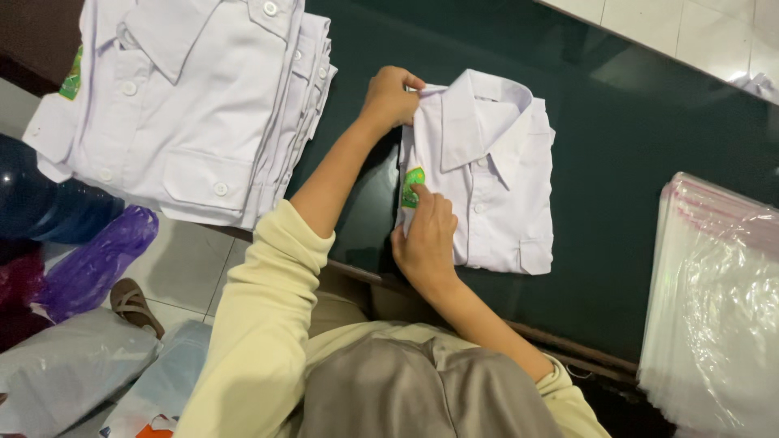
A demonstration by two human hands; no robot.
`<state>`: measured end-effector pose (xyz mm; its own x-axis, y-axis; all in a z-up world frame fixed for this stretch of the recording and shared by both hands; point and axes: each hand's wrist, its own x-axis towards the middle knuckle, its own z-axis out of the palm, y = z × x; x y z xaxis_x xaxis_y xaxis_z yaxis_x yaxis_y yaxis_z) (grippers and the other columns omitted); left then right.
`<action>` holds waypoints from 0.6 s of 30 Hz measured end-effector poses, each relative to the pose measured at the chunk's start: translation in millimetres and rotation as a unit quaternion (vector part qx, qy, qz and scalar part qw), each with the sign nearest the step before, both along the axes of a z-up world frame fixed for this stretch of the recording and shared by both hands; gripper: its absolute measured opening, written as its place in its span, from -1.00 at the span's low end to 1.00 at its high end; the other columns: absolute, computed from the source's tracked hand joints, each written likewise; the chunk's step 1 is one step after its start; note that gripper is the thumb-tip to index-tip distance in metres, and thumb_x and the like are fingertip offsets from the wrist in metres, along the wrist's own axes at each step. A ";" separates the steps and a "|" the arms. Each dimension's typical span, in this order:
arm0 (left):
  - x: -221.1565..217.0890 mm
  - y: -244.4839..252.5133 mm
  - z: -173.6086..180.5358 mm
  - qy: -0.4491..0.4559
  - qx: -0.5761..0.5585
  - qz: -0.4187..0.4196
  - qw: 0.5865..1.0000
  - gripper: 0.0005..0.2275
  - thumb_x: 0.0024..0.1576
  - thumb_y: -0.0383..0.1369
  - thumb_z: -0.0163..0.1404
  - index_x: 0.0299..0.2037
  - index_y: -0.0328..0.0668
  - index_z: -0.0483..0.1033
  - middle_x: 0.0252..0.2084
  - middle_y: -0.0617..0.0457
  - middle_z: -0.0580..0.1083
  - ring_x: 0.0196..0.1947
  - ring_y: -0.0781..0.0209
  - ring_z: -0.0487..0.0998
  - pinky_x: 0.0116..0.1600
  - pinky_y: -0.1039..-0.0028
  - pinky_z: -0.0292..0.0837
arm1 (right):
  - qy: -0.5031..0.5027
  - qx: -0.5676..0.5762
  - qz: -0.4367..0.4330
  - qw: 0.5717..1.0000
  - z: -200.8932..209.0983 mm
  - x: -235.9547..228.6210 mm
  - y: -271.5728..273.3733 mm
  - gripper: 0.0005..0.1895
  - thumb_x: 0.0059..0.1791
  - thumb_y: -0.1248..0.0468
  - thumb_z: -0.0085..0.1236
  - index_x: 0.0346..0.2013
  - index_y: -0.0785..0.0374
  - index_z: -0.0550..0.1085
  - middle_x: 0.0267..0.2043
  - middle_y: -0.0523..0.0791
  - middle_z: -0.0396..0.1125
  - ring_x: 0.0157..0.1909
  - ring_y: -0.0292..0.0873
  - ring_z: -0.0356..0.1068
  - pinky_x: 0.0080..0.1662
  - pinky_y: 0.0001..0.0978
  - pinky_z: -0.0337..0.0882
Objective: The person packages folded white shirts into clear plastic bags by hand at a table, handling them one at a time and smoothing them flat before placing each finished bag into a stack.
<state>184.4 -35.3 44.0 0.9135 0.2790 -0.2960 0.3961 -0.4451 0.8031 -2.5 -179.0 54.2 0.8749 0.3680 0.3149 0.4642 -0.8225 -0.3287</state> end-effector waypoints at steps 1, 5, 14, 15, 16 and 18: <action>-0.8 2.4 -6.4 -0.032 -0.028 0.018 0.999 -0.74 -0.25 -0.38 -0.06 -0.35 0.11 0.57 -0.29 0.09 0.53 -0.31 0.19 0.55 -0.22 0.49 0.42 | 0.052 0.049 -0.002 0.997 2.0 0.6 -0.9 -0.38 -0.30 0.36 0.04 0.05 0.27 0.16 -0.16 0.02 0.13 -0.11 0.12 0.12 -0.19 -0.02 0.15; -2.9 1.8 -42.3 -0.047 -0.035 0.045 0.997 -0.84 -0.10 -0.35 -0.08 -0.32 0.12 0.43 -0.15 0.10 0.44 -0.18 0.17 0.44 -0.12 0.42 0.31 | 0.080 0.060 -0.010 0.995 -13.1 10.7 1.3 -0.28 -0.14 0.00 0.11 0.10 0.38 0.10 -0.02 0.07 0.14 -0.01 0.15 0.14 -0.18 0.06 0.19; -10.3 -3.5 -33.4 -0.217 0.015 0.023 0.976 -0.78 -0.08 -0.18 0.05 -0.29 -0.01 0.41 -0.59 0.11 0.41 -0.52 0.10 0.47 -0.28 0.34 0.30 | 0.026 -0.066 -0.054 0.996 -9.6 33.7 24.1 -0.59 -0.24 0.30 0.07 -0.16 0.28 0.20 -0.41 -0.03 0.19 -0.44 0.12 0.31 -0.40 -0.01 0.19; -11.6 -3.8 -30.8 -0.236 0.016 0.003 0.972 -0.84 -0.03 -0.26 0.01 -0.28 -0.04 0.44 -0.57 0.10 0.43 -0.53 0.12 0.47 -0.30 0.34 0.30 | -0.071 -0.105 -0.078 0.989 -15.8 32.9 25.2 -0.62 -0.33 0.36 0.01 -0.23 0.23 0.26 -0.55 -0.13 0.14 -0.51 0.01 0.24 -0.42 -0.14 0.14; -12.9 -5.5 -28.5 -0.255 0.017 -0.018 0.967 -0.89 0.02 -0.35 -0.04 -0.28 -0.08 0.47 -0.55 0.09 0.46 -0.54 0.14 0.47 -0.33 0.33 0.30 | -0.167 -0.142 -0.102 0.970 -21.8 31.6 25.4 -0.62 -0.42 0.43 -0.04 -0.31 0.19 0.32 -0.70 -0.23 0.09 -0.59 -0.10 0.18 -0.43 -0.27 0.09; -18.4 -8.4 -19.4 -0.254 0.001 -0.023 0.967 -0.90 0.03 -0.40 -0.11 -0.29 -0.04 0.45 -0.62 0.11 0.42 -0.61 0.16 0.42 -0.36 0.35 0.26 | -0.212 -0.172 -0.096 0.957 -19.0 33.8 27.5 -0.66 -0.43 0.43 -0.03 -0.39 0.13 0.30 -0.70 -0.25 0.06 -0.61 -0.15 0.16 -0.43 -0.32 0.07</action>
<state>165.9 -43.6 24.7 0.9523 0.2346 0.1953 -0.0704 -0.4537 0.8884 31.2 -151.5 35.1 0.7568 0.3589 0.5463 0.3254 -0.9317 0.1614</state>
